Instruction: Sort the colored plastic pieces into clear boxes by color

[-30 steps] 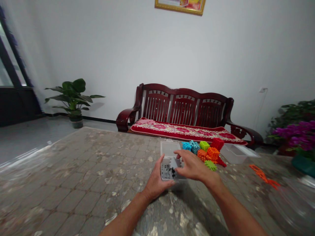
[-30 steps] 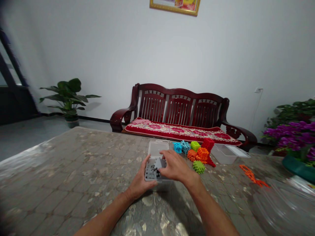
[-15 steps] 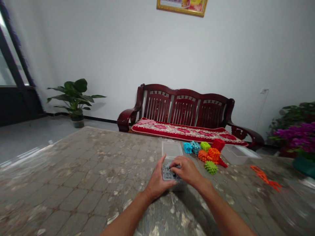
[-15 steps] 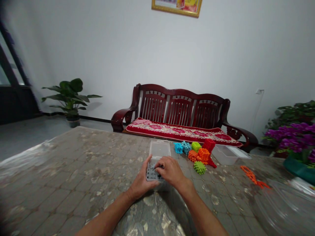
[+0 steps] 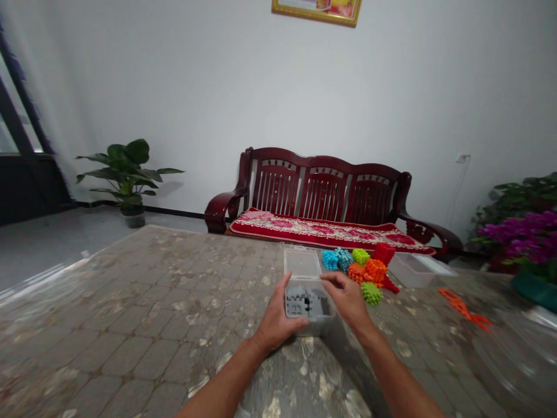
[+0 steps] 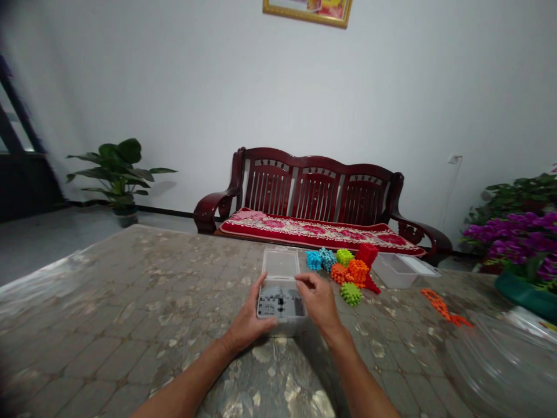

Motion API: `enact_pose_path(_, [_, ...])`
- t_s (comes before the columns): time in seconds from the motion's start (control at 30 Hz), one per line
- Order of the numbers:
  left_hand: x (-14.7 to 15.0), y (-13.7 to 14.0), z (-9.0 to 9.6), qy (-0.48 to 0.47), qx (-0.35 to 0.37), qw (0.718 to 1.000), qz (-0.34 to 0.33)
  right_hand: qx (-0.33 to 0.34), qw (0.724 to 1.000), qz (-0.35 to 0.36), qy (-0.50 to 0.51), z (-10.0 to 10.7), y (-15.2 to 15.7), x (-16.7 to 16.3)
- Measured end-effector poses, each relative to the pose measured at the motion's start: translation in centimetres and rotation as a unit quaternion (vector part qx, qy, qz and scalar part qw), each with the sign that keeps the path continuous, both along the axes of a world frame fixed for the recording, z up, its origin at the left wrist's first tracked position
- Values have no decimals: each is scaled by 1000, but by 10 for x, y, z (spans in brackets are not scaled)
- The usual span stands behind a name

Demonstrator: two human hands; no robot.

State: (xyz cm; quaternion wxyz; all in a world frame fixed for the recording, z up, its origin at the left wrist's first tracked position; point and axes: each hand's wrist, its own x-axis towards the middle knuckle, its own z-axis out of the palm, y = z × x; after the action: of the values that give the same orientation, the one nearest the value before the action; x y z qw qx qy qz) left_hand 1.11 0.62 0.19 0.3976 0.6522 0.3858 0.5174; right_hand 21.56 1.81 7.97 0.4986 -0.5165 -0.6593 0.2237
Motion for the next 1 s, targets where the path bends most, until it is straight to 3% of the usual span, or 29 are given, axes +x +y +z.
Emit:
enact_pose_path(0.13, [-1,-1,5,-42,-33,998,-19,-5,979,-120,166,-35,-5,20])
enact_pose_path(0.3, [-1,-3,10,-63,-27,998,-16,-97,956,-81,264,-69,-14,21])
enact_pose_path(0.6, [-5,8,6,-65,-3,998,1,-90,981,86,148,-71,-22,15])
enact_pose_path(0.67, [-12,15,2,-61,11,998,25,-91,982,117,120,-73,-22,15])
enact_pose_path(0.73, [-19,21,-2,-35,32,995,91,-90,983,133,88,-76,-20,14])
enact_pose_path(0.8, [-25,23,-3,27,86,977,193,-90,984,141,66,-80,-17,12])
enact_pose_path(0.87, [-27,19,-2,113,174,942,262,-92,985,129,67,-83,-13,10])
enact_pose_path(1.0, [-23,6,6,251,329,872,263,-96,985,84,113,-87,-6,10])
